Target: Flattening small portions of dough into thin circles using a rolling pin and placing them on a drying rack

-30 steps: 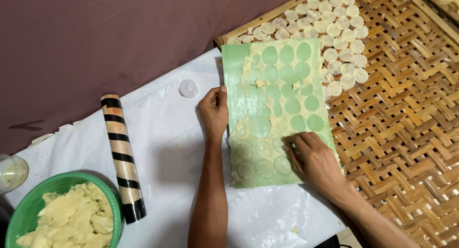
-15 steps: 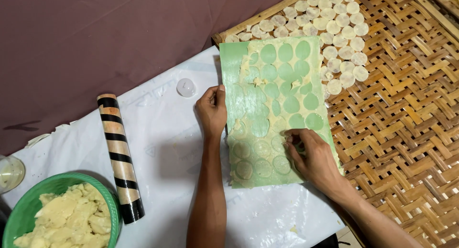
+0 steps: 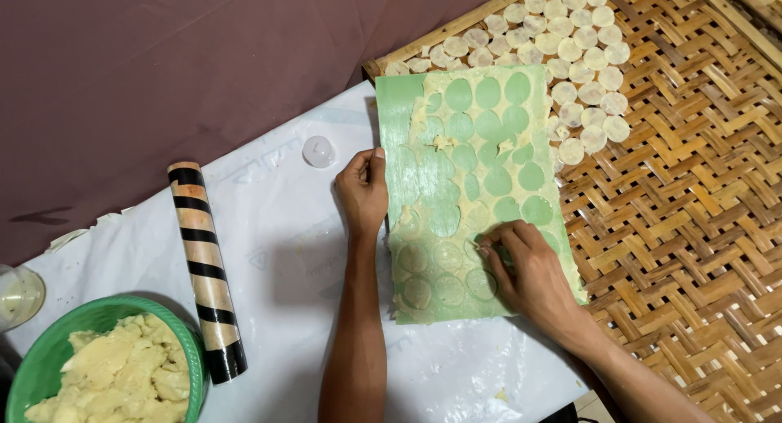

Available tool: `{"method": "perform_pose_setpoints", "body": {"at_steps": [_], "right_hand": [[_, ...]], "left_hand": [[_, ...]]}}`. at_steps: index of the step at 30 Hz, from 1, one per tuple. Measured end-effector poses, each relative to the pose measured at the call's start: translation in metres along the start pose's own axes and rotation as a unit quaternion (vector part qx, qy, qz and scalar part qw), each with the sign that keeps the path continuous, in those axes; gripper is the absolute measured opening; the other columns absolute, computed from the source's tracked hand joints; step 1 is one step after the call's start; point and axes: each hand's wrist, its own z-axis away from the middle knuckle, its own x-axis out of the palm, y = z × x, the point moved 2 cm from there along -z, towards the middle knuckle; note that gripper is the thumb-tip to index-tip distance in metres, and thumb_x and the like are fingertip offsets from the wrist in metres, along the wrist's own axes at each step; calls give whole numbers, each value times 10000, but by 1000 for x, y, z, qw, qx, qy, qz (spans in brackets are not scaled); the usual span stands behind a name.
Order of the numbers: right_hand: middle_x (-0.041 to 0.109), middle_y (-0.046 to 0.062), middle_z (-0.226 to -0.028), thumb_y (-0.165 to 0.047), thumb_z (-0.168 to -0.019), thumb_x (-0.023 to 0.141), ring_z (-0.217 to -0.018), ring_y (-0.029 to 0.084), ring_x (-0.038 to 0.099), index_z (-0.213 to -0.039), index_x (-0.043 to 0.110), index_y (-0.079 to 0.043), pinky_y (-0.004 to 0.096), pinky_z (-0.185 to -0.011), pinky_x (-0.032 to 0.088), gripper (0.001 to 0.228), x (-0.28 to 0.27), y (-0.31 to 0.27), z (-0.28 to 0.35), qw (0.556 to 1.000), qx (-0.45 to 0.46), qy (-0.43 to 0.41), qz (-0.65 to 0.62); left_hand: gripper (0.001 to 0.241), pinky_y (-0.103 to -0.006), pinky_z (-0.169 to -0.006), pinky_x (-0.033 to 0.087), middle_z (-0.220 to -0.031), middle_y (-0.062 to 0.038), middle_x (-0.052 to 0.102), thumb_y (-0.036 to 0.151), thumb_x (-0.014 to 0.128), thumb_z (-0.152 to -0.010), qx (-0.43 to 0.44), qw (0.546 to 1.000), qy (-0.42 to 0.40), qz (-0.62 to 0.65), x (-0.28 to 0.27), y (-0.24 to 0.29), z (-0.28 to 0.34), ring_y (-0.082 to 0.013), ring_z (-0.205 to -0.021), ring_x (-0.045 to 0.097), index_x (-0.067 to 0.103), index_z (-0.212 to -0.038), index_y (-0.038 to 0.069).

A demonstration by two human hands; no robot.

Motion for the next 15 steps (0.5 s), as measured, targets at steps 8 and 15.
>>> {"method": "perform_pose_setpoints", "body": {"at_steps": [8,15], "right_hand": [[727,133,-836,-172,-930,695,-806,270,753,-1070,719,-86,412,-757,586,165,-18,9,8,984,66,-20,-165],[769,122,-933,-130,-936,703,-858,201,737,-1075,721,-53,390,-828,581,160,-50,21,-17,969,51,13,-240]], "left_hand": [[169,-324,-728,580,-747,-58,762,159,654,-1015,12,1000,2,-22,1,-9,-3,-59,-803,694,771,-901,112],[160,-341,-729,592,-771,-102,765,140,655,-1013,26,999,3,-23,7,-15,-3,-102,-818,722,775,-927,79]]}}
